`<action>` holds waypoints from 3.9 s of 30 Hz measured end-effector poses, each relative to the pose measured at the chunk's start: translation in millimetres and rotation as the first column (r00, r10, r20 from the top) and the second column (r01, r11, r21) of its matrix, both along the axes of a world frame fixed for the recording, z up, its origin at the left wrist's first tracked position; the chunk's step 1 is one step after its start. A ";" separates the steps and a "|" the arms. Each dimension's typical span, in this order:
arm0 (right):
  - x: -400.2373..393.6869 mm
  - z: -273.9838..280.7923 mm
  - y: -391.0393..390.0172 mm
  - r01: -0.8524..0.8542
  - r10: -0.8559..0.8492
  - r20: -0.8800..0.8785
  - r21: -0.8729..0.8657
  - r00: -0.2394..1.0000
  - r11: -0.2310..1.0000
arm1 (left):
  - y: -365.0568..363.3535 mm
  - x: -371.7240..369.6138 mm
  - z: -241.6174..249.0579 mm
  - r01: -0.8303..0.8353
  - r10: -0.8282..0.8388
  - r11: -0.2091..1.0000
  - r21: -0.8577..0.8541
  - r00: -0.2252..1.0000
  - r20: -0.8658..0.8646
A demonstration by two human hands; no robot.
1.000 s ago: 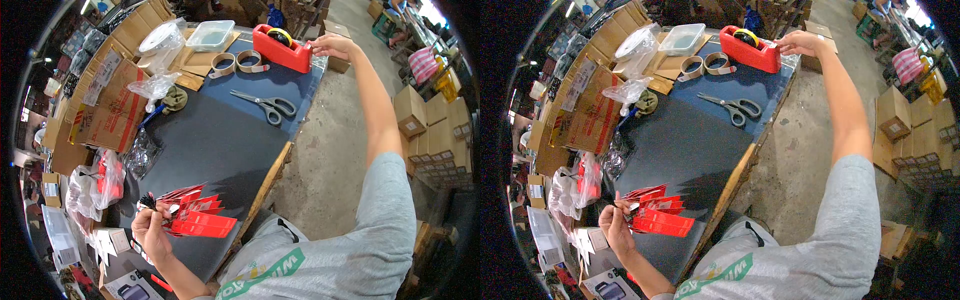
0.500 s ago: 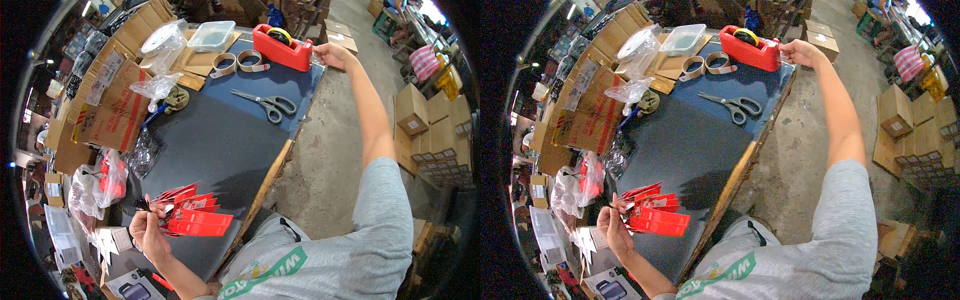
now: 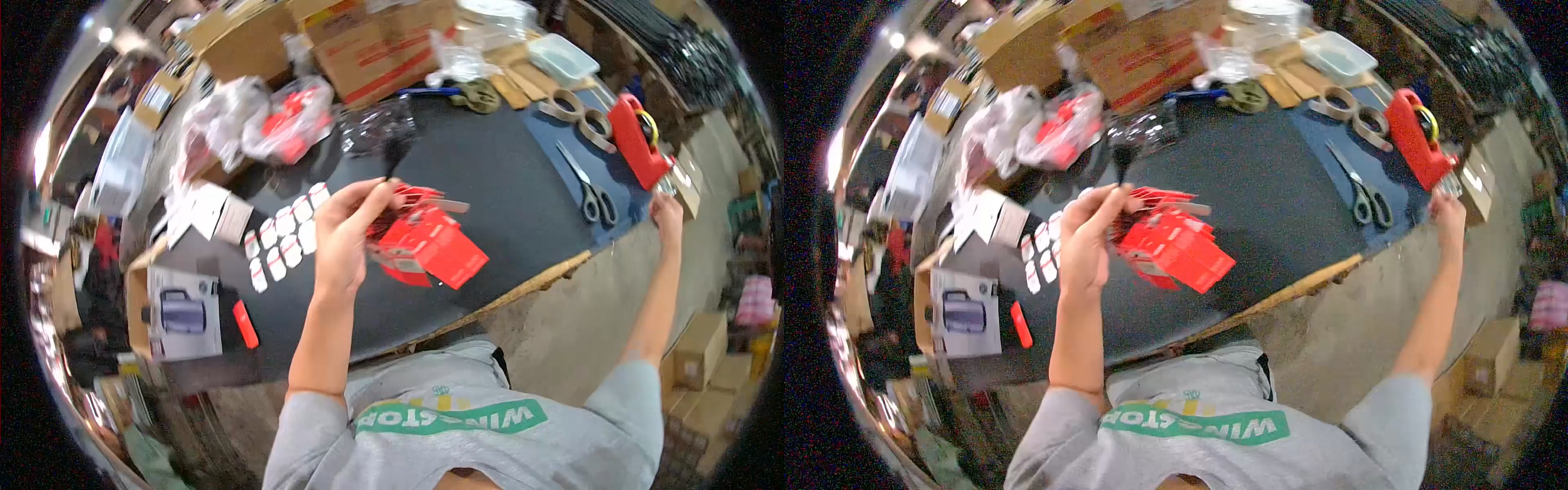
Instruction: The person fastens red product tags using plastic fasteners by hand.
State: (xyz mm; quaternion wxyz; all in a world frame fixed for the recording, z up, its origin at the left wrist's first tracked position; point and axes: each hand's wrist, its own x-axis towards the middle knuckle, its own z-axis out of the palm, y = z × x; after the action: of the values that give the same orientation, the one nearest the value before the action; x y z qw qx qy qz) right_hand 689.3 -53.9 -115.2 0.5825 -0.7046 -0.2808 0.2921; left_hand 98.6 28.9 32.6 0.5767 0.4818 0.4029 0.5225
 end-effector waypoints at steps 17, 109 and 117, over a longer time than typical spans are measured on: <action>-448.2 140.7 17.7 -0.751 0.560 0.502 0.406 0.660 0.520 | -36.4 -18.3 -21.0 0.143 -0.129 0.987 -0.072 0.976 0.176; -443.3 213.2 45.6 -0.913 0.501 0.858 -0.111 0.110 0.392 | -37.2 -38.5 -14.1 0.214 -0.193 0.958 0.188 0.973 -0.124; -425.6 186.0 52.3 -0.867 0.710 0.497 0.266 0.498 0.422 | -29.3 -51.9 -6.8 0.231 -0.237 0.972 0.053 0.939 0.249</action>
State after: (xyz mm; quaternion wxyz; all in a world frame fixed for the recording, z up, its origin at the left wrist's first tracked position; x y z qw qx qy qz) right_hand 263.7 -1.6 70.8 0.4759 -0.3503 -0.7322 0.3386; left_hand 46.7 -0.3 25.8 0.6757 0.4621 0.2597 0.5123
